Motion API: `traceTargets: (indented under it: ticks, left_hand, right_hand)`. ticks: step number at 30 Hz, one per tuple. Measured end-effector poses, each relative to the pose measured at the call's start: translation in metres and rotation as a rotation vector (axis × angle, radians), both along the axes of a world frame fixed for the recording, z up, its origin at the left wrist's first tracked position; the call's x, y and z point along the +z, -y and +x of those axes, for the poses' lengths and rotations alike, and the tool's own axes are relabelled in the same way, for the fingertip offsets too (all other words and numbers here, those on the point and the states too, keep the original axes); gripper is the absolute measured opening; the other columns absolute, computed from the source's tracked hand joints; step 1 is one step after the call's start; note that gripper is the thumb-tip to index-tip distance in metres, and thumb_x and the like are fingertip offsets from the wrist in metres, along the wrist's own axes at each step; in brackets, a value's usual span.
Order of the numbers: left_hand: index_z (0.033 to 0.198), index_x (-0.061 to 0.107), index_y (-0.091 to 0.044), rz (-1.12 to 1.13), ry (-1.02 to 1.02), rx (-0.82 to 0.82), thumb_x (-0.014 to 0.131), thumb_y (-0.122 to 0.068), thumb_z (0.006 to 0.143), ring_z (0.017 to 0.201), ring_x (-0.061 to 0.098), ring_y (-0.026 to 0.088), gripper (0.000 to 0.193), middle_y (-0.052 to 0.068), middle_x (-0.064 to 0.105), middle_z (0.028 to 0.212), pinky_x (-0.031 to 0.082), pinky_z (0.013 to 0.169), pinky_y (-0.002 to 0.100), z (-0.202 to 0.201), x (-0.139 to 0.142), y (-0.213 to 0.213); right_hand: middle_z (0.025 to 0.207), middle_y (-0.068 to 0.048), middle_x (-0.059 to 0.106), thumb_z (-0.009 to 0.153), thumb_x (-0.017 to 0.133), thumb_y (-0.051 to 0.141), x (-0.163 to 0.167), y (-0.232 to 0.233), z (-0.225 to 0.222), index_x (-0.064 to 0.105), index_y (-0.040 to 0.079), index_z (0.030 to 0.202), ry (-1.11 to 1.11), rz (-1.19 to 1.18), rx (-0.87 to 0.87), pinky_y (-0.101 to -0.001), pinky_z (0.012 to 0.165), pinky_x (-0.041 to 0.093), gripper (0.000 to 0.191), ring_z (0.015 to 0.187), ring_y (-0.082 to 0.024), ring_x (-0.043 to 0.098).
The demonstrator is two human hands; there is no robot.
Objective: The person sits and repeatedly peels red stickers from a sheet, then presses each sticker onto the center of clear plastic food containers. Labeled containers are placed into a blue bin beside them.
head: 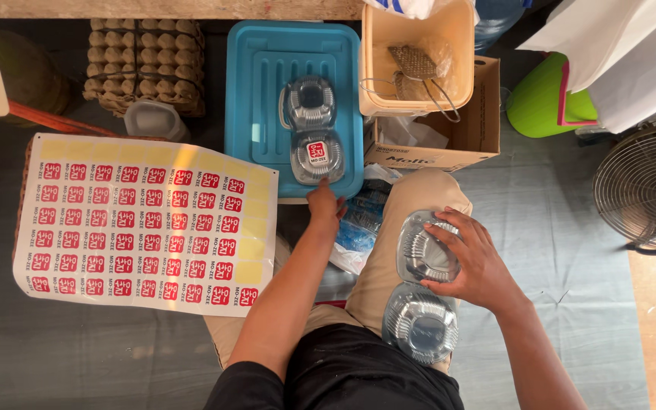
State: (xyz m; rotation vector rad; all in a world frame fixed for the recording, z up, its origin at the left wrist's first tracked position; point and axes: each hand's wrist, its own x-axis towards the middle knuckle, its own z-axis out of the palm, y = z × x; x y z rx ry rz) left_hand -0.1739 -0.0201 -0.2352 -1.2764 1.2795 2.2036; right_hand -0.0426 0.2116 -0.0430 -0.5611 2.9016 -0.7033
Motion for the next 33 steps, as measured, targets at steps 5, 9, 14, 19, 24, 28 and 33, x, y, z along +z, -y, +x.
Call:
traceTargets:
  ticks: [5,9,14,19,24,28,33]
  left_hand:
    - [0.141,0.055,-0.014,-1.195,-0.538,-0.35,0.071,-0.036,0.091,0.143,0.041,0.039,0.057,0.018,0.047,0.148,0.037,0.117,0.057,0.017,0.01,-0.009]
    - [0.152,0.042,-0.015,-1.234,-0.419,-0.922,0.069,-0.04,0.09,0.155,0.006,0.042,0.071,0.02,0.017,0.165,0.006,0.115,0.074,0.008,0.03,0.004]
    - [0.152,0.042,-0.016,-1.153,-0.439,-0.992,0.066,-0.045,0.093,0.155,0.004,0.043,0.069,0.019,0.014,0.167,0.002,0.116,0.074,0.012,0.055,0.011]
    - [0.141,0.057,-0.013,-1.097,-0.827,-0.773,0.071,-0.036,0.093,0.144,0.038,0.041,0.056,0.022,0.042,0.157,0.028,0.117,0.058,0.046,0.1,0.048]
    - [0.118,0.07,-0.012,-1.159,-1.044,-0.465,0.073,-0.019,0.093,0.114,0.066,0.03,0.026,0.009,0.071,0.121,0.047,0.1,0.043,0.115,0.145,0.132]
    - [0.111,0.07,-0.006,-1.313,-0.779,-0.281,0.07,-0.008,0.091,0.099,0.069,0.029,0.02,0.011,0.072,0.106,0.051,0.09,0.041,0.168,0.156,0.213]
    - [0.113,0.068,-0.006,-1.462,-0.549,-0.412,0.07,-0.01,0.094,0.105,0.066,0.03,0.02,0.012,0.071,0.113,0.05,0.094,0.044,0.235,0.137,0.252]
  right_hand:
    - [0.146,-0.007,0.048,0.051,0.094,0.038,-0.003,0.0,0.001,0.056,0.019,0.136,-0.005,-0.014,-0.002,-0.052,0.115,0.037,0.095,0.141,-0.034,0.042]
    - [0.152,-0.012,0.041,0.051,0.094,0.039,-0.007,-0.002,0.004,0.051,0.022,0.141,0.019,-0.019,-0.031,-0.0534,0.113,0.038,0.101,0.141,-0.038,0.039]
    - [0.155,-0.015,0.034,0.046,0.095,0.045,-0.008,-0.003,0.01,0.049,0.024,0.142,-0.042,0.0,-0.051,-0.0608,0.112,0.034,0.108,0.142,-0.045,0.034]
    - [0.153,-0.016,0.037,0.051,0.092,0.044,0.012,0.008,0.009,0.052,0.019,0.141,-0.223,0.006,0.032,-0.0669,0.116,0.029,0.101,0.143,-0.042,0.037]
    - [0.139,-0.012,0.056,0.074,0.087,0.027,0.04,0.057,-0.007,0.065,0.014,0.125,-0.413,-0.097,0.11,-0.0606,0.12,0.037,0.057,0.138,-0.037,0.052]
    - [0.125,-0.009,0.066,0.076,0.083,0.018,0.037,0.128,-0.007,0.072,0.013,0.113,-0.252,-0.264,0.264,-0.0482,0.107,0.045,0.039,0.125,-0.034,0.06]
    - [0.116,-0.009,0.067,0.082,0.082,0.025,-0.006,0.216,0.01,0.07,0.007,0.111,-0.075,-0.243,0.456,-0.045,0.091,0.05,0.036,0.111,-0.031,0.063]
